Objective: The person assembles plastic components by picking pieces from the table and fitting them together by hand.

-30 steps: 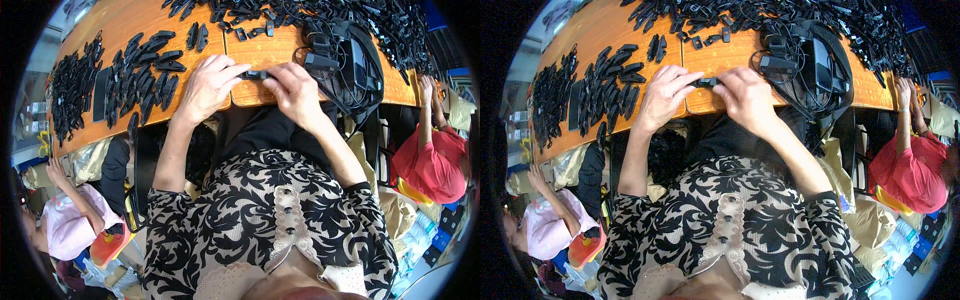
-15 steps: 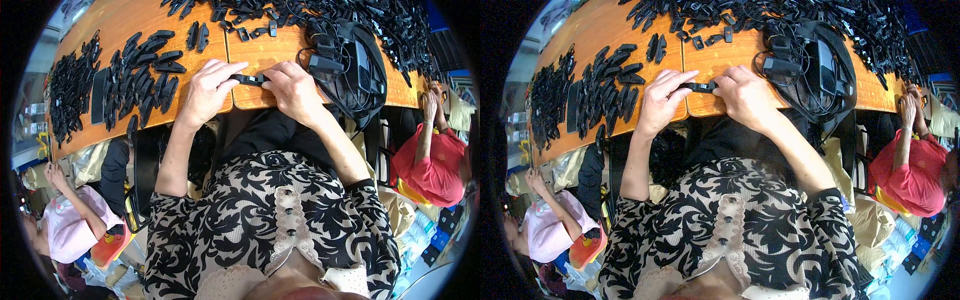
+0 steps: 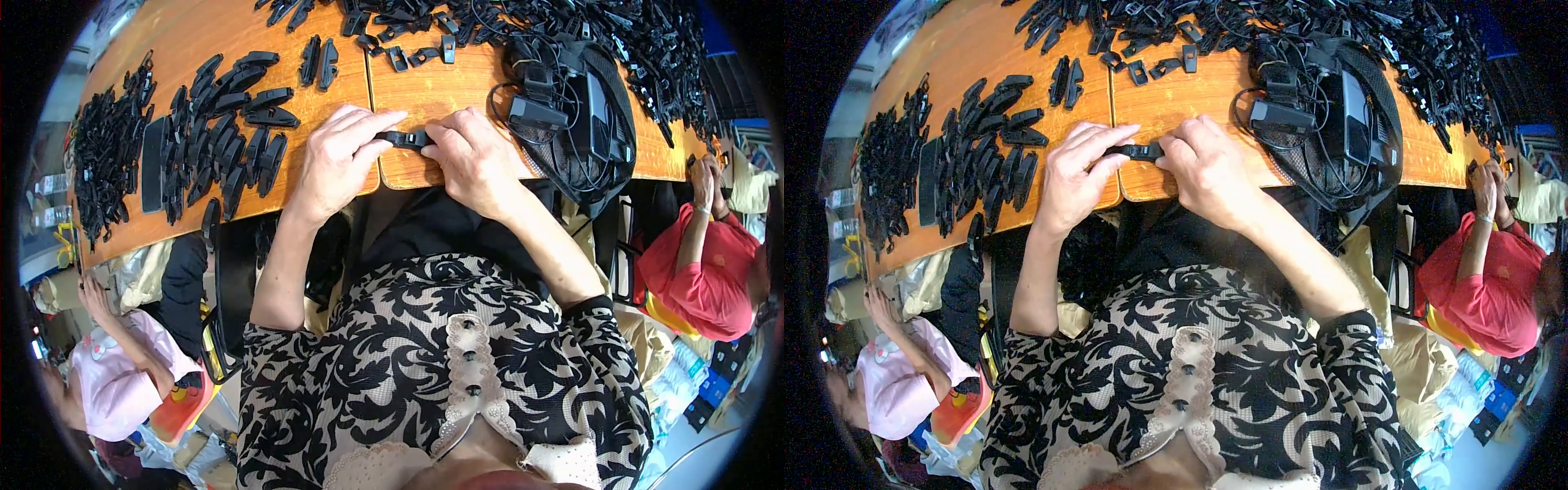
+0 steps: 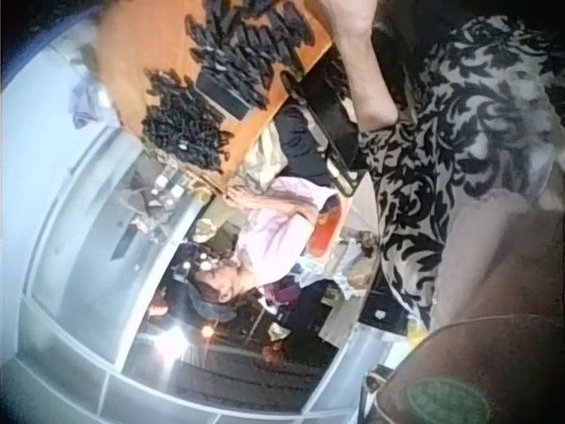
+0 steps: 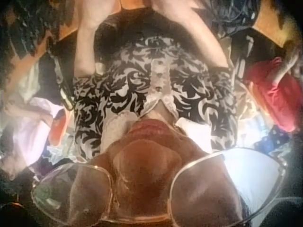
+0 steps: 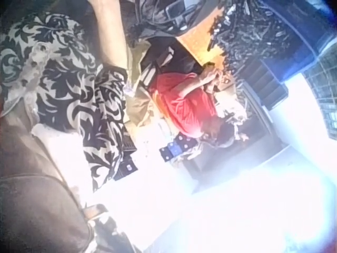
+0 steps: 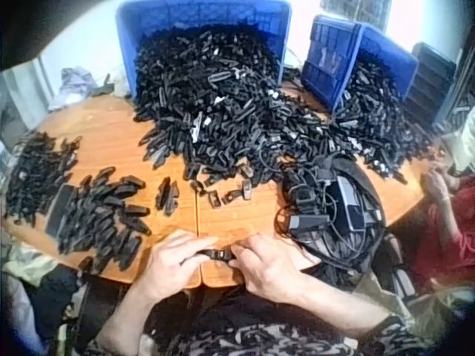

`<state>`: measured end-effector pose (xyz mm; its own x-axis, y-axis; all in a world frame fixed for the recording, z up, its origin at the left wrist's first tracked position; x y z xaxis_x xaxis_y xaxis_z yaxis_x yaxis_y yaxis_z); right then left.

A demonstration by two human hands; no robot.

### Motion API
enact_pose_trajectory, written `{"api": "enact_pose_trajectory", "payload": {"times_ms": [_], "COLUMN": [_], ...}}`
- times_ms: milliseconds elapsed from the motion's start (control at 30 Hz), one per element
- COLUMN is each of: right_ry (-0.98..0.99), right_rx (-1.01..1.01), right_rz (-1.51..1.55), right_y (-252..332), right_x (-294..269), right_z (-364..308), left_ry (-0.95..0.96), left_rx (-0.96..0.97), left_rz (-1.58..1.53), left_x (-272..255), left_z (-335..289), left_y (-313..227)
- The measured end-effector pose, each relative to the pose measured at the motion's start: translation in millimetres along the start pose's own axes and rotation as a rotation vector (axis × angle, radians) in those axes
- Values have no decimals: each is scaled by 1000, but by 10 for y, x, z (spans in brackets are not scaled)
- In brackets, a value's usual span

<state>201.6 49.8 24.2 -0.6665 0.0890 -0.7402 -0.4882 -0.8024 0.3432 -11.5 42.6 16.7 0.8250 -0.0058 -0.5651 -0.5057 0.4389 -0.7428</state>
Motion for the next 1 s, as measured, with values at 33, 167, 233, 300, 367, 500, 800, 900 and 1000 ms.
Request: {"api": "enact_pose_trajectory", "payload": {"times_ms": [33,167,233,300,367,500,800,900,1000], "right_ry": [21,35,53,68,86,-70,-49,-37,-73], "right_rx": [-5,-77,-100,-79,-62,168,143,148,278], "right_rz": [3,-29,-4,52,112,-166,-106,120,231], "right_y": [-2,46,0,-69,-128,-355,-413,-225,-237], "right_x": [14,194,227,248,274,317,383,325,216], "right_z": [14,98,177,194,234,422,315,223,183], "left_ry": [-1,47,-26,-59,-74,-306,-456,-367,-344], "left_rx": [-4,49,-40,1,16,-64,-160,-170,-130], "left_rz": [-10,4,2,58,246,712,689,679,540], "left_x": [-3,-1,22,5,-49,-385,-243,-79,24], "left_z": [1,34,0,-65,-141,-449,102,247,237], "left_y": [-1,-70,-2,-7,-27,6,25,147,124]}}
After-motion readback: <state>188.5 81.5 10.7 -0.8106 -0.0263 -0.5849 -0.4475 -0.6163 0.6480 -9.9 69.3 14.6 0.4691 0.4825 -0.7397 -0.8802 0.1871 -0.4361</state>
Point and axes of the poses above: each hand's wrist, its own z-axis towards the middle knuckle, its own x-axis out of the palm, y = z × x, the point moved 2 cm from there along z, towards the middle knuckle, and after that the axes turned 4 degrees about -x, right-handed, at the moved point
